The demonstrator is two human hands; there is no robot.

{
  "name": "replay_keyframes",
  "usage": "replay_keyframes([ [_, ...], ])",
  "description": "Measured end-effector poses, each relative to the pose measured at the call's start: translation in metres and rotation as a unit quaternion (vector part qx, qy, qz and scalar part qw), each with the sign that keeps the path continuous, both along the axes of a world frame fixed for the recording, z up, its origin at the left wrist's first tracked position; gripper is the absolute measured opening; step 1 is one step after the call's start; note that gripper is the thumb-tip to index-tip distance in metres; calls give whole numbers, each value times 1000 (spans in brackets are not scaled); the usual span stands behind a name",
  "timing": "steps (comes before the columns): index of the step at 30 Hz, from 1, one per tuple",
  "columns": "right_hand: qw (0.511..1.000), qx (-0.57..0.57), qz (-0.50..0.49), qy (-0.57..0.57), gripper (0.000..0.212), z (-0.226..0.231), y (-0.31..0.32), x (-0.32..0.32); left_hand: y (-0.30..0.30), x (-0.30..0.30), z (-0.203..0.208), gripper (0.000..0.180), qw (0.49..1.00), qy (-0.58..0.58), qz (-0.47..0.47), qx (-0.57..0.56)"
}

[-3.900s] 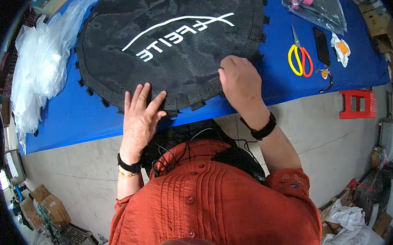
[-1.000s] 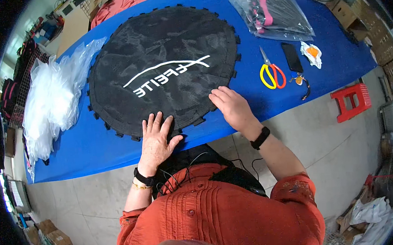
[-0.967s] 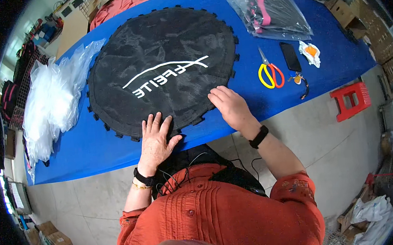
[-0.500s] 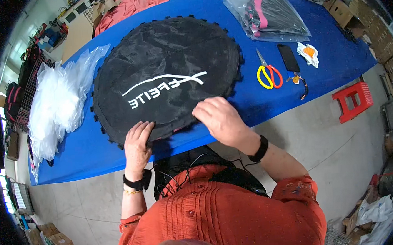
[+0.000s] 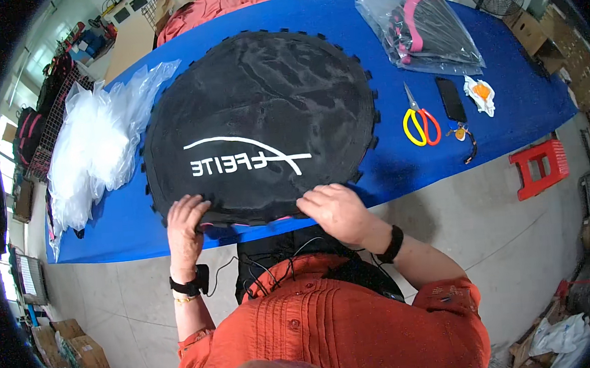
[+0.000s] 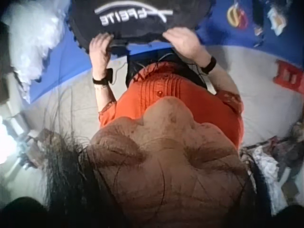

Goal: Folding and inspecting a circular black mesh trampoline cover on a factory workbench.

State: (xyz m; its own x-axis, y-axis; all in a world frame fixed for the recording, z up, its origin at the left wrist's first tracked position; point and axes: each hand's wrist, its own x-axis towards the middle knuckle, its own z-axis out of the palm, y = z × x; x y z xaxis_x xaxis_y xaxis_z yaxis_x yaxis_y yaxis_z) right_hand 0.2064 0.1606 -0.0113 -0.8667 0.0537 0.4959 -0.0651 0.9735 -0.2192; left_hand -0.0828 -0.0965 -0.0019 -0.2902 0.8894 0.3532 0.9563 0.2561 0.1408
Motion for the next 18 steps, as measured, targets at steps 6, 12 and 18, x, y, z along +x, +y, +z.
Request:
replay_keyframes([
  [6,992,-101,68,-39,27,-12,-24,-18,-8,-33,0,58,976,107,188,-37],
  [12,988,-47,-51,-137,66,4,27,15,-31,-92,-38,65,951,69,289,-85],
  [18,971,-33,-161,-176,70,16,53,44,-55,-82,-54,47,942,-23,335,-10],
])
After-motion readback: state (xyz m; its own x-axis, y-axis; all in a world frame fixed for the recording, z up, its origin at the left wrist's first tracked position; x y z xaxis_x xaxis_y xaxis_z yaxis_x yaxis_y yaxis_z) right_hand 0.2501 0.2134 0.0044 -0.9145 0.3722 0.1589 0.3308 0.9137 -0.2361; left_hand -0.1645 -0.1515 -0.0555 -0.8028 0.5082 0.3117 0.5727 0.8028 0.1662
